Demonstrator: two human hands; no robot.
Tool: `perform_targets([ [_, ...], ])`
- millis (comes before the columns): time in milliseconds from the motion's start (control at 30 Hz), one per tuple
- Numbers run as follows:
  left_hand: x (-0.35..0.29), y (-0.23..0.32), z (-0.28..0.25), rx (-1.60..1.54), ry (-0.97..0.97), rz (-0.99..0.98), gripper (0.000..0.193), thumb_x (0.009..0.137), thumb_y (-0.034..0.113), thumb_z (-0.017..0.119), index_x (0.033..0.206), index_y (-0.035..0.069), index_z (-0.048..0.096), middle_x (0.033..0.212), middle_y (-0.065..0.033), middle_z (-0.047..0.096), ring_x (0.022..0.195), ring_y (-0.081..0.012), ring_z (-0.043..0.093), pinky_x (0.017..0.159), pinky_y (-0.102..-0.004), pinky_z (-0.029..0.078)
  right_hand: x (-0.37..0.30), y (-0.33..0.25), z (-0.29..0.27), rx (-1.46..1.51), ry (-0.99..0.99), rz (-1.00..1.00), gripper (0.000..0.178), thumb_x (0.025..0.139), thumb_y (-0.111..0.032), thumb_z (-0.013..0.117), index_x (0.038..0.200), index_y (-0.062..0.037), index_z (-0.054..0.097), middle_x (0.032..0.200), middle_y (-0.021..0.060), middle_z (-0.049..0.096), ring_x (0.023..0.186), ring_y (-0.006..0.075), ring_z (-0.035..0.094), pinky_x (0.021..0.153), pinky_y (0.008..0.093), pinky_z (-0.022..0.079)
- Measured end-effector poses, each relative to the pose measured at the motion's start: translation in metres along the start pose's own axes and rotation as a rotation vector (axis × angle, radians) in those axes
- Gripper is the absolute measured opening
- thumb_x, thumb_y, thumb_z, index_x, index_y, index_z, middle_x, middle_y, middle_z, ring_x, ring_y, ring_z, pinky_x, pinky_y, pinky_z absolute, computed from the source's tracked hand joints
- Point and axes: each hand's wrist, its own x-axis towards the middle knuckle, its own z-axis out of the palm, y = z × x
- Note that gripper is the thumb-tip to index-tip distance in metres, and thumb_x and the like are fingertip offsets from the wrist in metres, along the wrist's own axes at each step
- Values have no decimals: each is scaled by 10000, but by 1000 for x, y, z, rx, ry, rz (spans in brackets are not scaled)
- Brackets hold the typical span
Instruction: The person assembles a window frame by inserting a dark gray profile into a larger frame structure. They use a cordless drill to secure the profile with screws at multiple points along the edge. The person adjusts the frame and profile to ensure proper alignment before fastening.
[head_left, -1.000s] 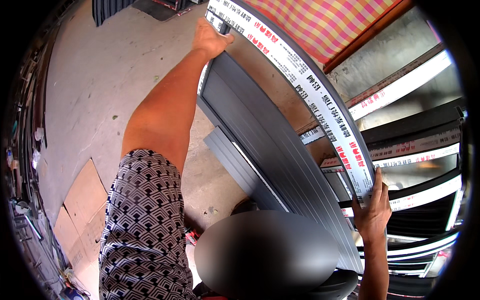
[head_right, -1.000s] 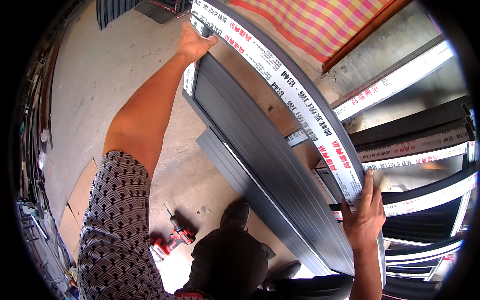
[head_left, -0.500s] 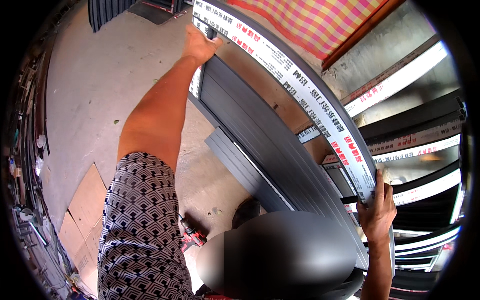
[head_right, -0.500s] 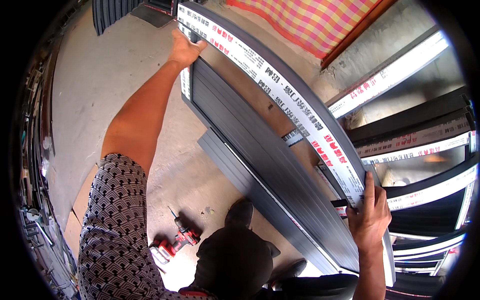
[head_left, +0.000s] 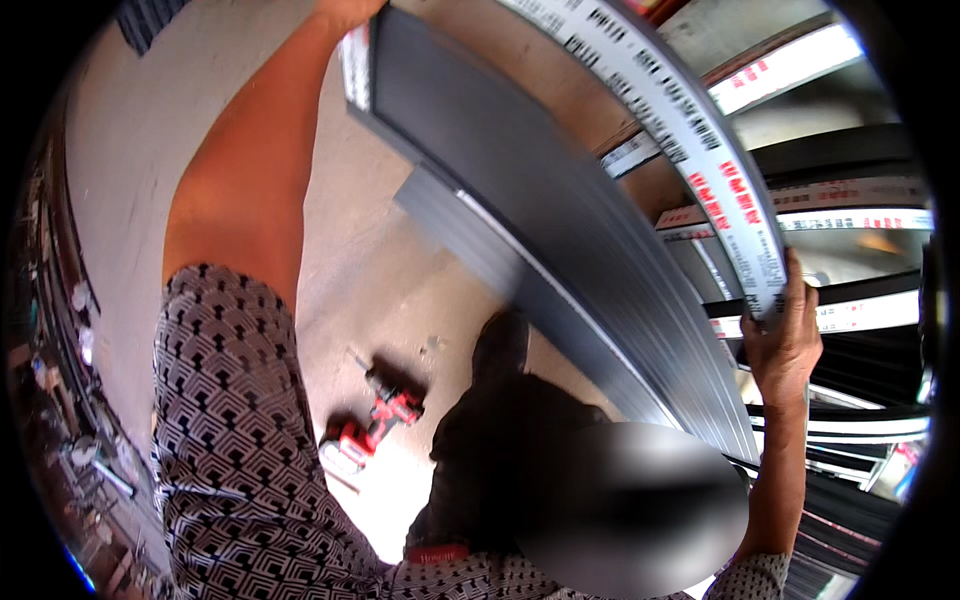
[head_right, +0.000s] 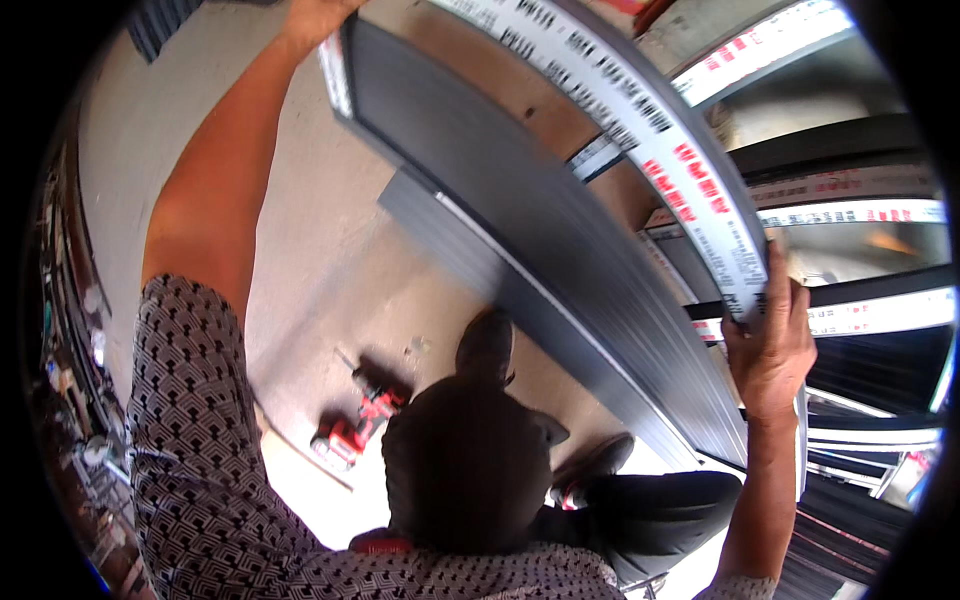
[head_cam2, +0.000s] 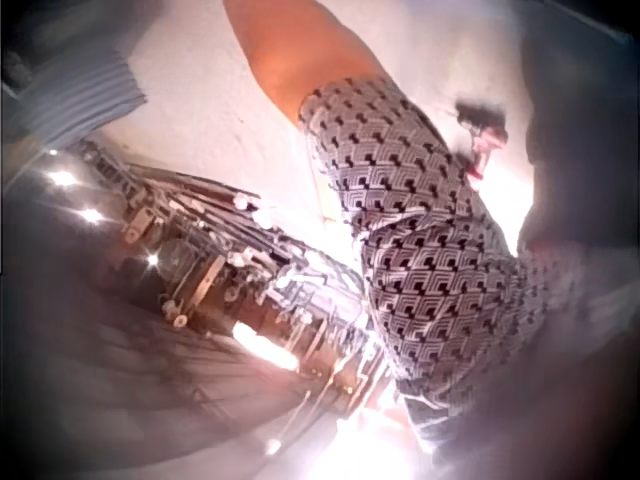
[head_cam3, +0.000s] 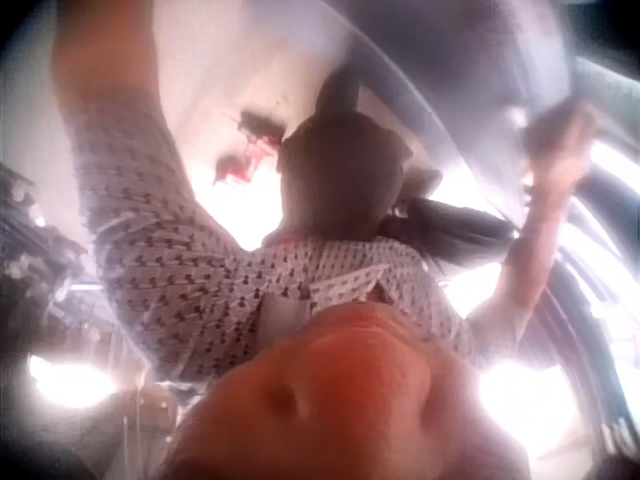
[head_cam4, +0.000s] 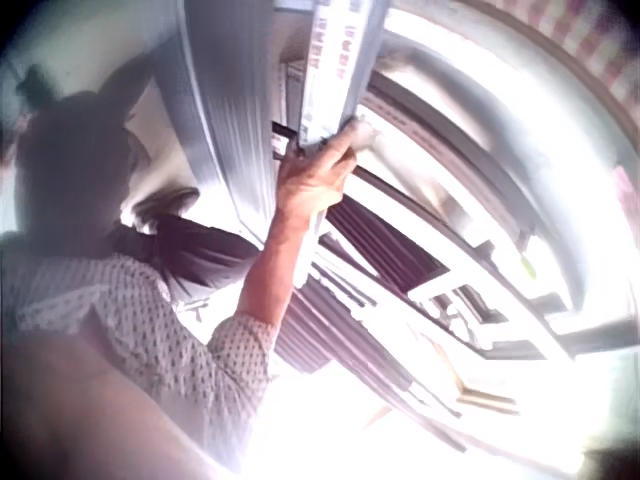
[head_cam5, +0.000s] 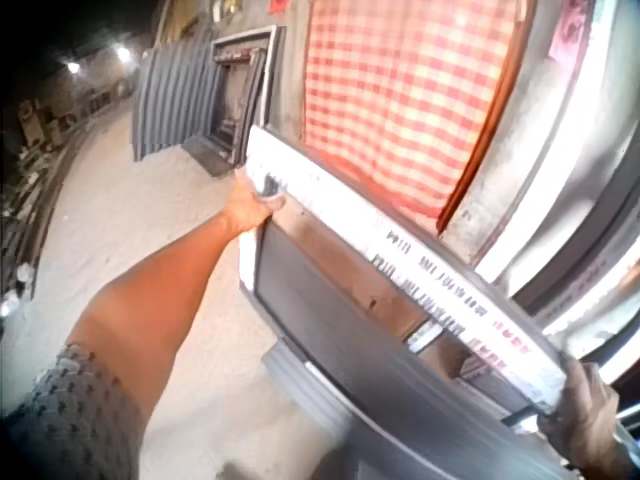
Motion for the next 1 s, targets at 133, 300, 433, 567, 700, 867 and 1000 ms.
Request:
perform_targets([
  [133,-42,33,-30,-176,-124,-205,1071,772,570,868,1511,-45,395,1451,-263,521,1366,-390,503,1179,-415,395,-8,1,0,72,3,23,1076,712,61,851,1623,-256,372,1166,153,642,983,318,733,791,434,647],
  [300,-259,25,-96,-117,-97,-478,674,947,326,778,1442,-45,509,1325,-234,635,1223,-323,640,1047,-413,513,-10,12,13,-20,-10,36,1044,741,-3,861,1620,-268,364,1218,149,651,1006,322,729,783,419,645],
  [433,-503,29,-188,165,-334,-715,569,921,197,729,1402,-33,532,1280,-255,642,1183,-364,644,1006,-456,524,5,6,14,113,-5,38,981,756,22,843,1599,-231,411,1212,179,646,1061,361,702,866,460,608],
  [567,-605,116,-242,383,-670,-934,677,788,99,668,1427,-31,483,1388,-288,531,1315,-457,501,1142,-508,419,1,17,18,68,-20,83,973,764,23,839,1599,-231,411,1235,209,642,1126,407,683,922,493,599],
  [700,-652,154,-261,439,-858,-984,644,803,148,665,1408,16,489,1355,-228,517,1325,-426,466,1137,-512,397,1,16,19,117,14,77,1034,724,56,852,1602,-249,400,1259,195,636,1130,420,675,944,486,586],
  [867,-628,171,-256,447,-1063,-1114,511,819,176,680,1298,60,545,1391,-222,534,1307,-414,503,1093,-525,411,-1,13,18,128,20,84,1076,686,41,859,1612,-238,388,1286,200,610,1157,417,651,985,491,565],
  [1000,-580,177,-255,353,-1471,-1106,427,807,158,679,1221,73,621,1335,-206,594,1296,-401,524,1059,-509,420,-4,18,26,73,37,122,1033,664,54,842,1585,-192,444,1340,207,558,1243,407,581,1051,483,517],
])
